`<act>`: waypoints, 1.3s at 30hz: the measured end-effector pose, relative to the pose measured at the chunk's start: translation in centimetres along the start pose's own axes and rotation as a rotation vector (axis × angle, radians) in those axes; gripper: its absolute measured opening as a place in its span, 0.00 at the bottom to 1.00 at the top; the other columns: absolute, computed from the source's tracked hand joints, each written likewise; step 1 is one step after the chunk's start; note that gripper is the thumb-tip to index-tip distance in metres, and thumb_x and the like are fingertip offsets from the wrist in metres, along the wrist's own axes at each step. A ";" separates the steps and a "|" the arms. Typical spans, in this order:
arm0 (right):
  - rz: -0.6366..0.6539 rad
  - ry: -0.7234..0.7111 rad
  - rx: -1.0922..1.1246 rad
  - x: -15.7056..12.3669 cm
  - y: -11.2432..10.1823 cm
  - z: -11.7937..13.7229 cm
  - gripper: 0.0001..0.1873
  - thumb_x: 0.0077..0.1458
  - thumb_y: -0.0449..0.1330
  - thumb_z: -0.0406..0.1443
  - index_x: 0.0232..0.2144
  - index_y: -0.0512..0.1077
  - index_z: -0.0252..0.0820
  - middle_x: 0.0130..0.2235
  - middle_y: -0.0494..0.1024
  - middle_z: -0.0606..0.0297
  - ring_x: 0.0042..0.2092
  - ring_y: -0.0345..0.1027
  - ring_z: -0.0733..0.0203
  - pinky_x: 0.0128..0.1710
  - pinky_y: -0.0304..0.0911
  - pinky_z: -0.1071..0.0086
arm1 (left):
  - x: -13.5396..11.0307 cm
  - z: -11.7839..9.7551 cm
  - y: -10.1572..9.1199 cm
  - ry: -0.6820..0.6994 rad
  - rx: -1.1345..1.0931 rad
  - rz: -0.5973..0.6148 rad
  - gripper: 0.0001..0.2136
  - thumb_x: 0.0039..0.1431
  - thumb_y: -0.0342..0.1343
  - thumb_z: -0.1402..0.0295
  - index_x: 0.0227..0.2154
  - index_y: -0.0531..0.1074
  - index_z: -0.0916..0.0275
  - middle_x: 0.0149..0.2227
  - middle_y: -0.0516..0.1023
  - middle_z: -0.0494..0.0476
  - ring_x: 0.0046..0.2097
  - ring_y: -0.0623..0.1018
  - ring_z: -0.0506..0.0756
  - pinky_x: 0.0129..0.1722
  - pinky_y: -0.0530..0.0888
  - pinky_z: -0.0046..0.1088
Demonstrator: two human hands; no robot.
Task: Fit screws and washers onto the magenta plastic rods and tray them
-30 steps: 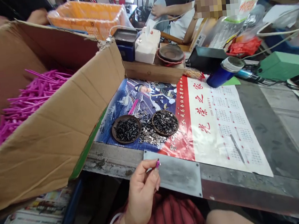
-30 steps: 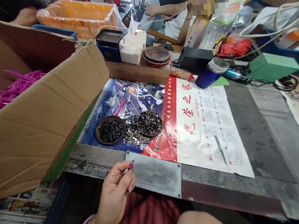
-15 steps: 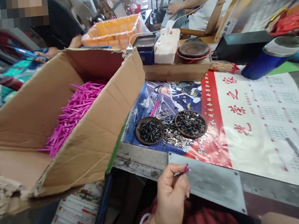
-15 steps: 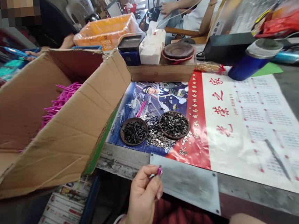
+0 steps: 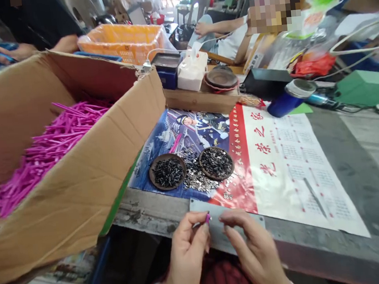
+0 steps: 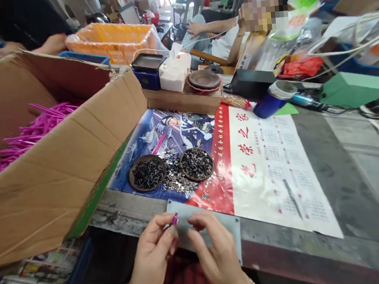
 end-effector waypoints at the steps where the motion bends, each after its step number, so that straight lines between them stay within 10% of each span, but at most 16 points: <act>1: 0.034 0.007 0.007 0.3 0.8 -0.8 0.11 0.68 0.58 0.42 0.38 0.75 0.43 0.34 0.80 0.63 0.34 0.76 0.60 0.34 0.72 0.70 | 0.0 -0.1 0.0 0.010 0.022 -0.002 0.12 0.63 0.63 0.58 0.41 0.76 0.61 0.25 0.69 0.47 0.25 0.65 0.46 0.26 0.65 0.20; 9: 0.191 0.079 0.086 0.3 4.2 -2.2 0.26 0.72 0.49 0.44 0.21 0.64 0.43 0.21 0.64 0.70 0.22 0.58 0.66 0.22 0.52 0.71 | -0.4 -1.5 1.1 0.118 0.155 0.041 0.08 0.65 0.61 0.61 0.40 0.77 0.61 0.32 0.74 0.51 0.25 0.68 0.46 0.25 0.69 0.20; 23: 0.161 0.010 0.052 -0.2 3.0 -0.6 0.08 0.68 0.53 0.32 0.38 0.72 0.42 0.34 0.75 0.62 0.34 0.70 0.59 0.34 0.67 0.68 | -1.0 -3.1 2.0 0.257 0.221 0.048 0.06 0.67 0.58 0.67 0.41 0.79 0.57 0.39 0.75 0.54 0.29 0.72 0.48 0.27 0.72 0.21; 39: 0.118 0.274 0.302 -0.2 2.3 -2.7 0.08 0.63 0.63 0.37 0.31 0.76 0.43 0.31 0.77 0.65 0.33 0.72 0.60 0.33 0.68 0.69 | -1.3 -3.3 2.8 0.283 0.212 0.088 0.07 0.67 0.57 0.72 0.42 0.79 0.54 0.37 0.73 0.51 0.29 0.70 0.46 0.28 0.69 0.20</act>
Point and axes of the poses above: each hand's wrist, its own x-axis towards the middle knuckle, its own y-axis out of the palm, z = x × y, the point moved 10 cm from there along x, towards the middle knuckle
